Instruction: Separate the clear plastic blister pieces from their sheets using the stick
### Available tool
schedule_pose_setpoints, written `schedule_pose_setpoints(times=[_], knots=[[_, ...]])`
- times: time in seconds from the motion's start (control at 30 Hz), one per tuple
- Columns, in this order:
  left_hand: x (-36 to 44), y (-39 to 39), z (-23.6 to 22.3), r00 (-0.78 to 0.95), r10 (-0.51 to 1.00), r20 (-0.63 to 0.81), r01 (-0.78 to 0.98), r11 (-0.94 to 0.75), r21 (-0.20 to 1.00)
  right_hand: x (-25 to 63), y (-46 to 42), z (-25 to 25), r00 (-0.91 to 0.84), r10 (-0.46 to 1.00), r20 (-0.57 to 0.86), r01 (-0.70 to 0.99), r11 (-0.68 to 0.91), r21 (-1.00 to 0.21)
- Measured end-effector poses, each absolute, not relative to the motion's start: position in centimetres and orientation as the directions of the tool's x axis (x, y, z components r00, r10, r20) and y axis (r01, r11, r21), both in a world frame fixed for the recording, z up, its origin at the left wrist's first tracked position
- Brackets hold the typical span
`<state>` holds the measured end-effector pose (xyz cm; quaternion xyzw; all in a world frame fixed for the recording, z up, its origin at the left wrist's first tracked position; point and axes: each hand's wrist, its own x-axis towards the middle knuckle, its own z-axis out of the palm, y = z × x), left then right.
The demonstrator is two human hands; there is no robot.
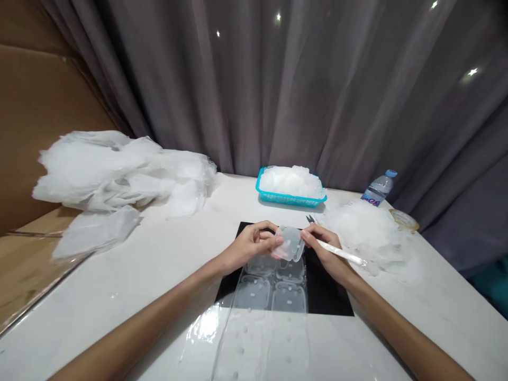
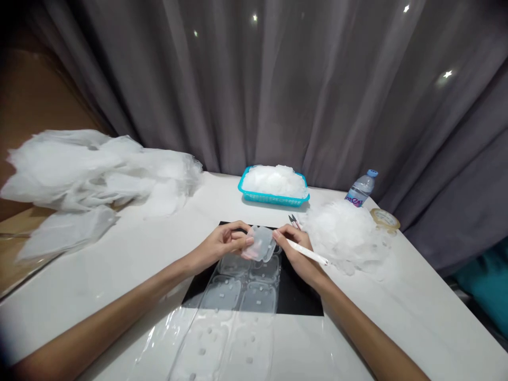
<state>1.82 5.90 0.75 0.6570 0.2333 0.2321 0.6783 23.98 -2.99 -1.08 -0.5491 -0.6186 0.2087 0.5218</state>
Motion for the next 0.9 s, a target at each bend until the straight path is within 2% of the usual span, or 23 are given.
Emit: schedule_pose_setpoints(times=[0.07, 0.13, 0.2, 0.33, 0.57, 0.73, 0.9], knots=[[1.1, 6.5, 0.4, 0.796, 0.605, 0.028, 0.064, -0.130, 0.989, 24.9, -1.7, -0.3, 0.187, 0.833, 0.520, 0.613, 0.315, -0.725], [0.1, 7.5, -0.1, 0.821, 0.567, 0.063, 0.166, -0.343, 0.925, 26.5, 0.5, 0.8, 0.232, 0.775, 0.587, 0.690, 0.294, -0.661], [-0.8, 8.5, -0.5, 0.856, 0.515, 0.046, 0.235, -0.467, 0.852, 28.4, 3.6, 2.3, 0.260, 0.705, 0.660, 0.768, 0.262, -0.584], [-1.9, 9.6, -0.8, 0.910, 0.414, -0.031, 0.271, -0.535, 0.800, 31.0, 10.5, 5.1, 0.227, 0.605, 0.764, 0.899, 0.171, -0.403], [-1.7, 9.0, -0.5, 0.924, 0.381, -0.039, 0.292, -0.634, 0.716, 29.5, 16.5, 4.3, -0.054, 0.714, 0.698, 0.970, 0.204, -0.134], [-1.9, 8.7, 0.2, 0.941, 0.324, -0.099, 0.297, -0.648, 0.702, 29.1, 16.1, 3.5, -0.079, 0.726, 0.683, 0.975, 0.200, -0.100], [-1.9, 8.4, 0.4, 0.944, 0.329, -0.029, 0.268, -0.713, 0.648, 28.4, 11.8, 3.6, -0.063, 0.703, 0.708, 0.956, 0.247, -0.160]])
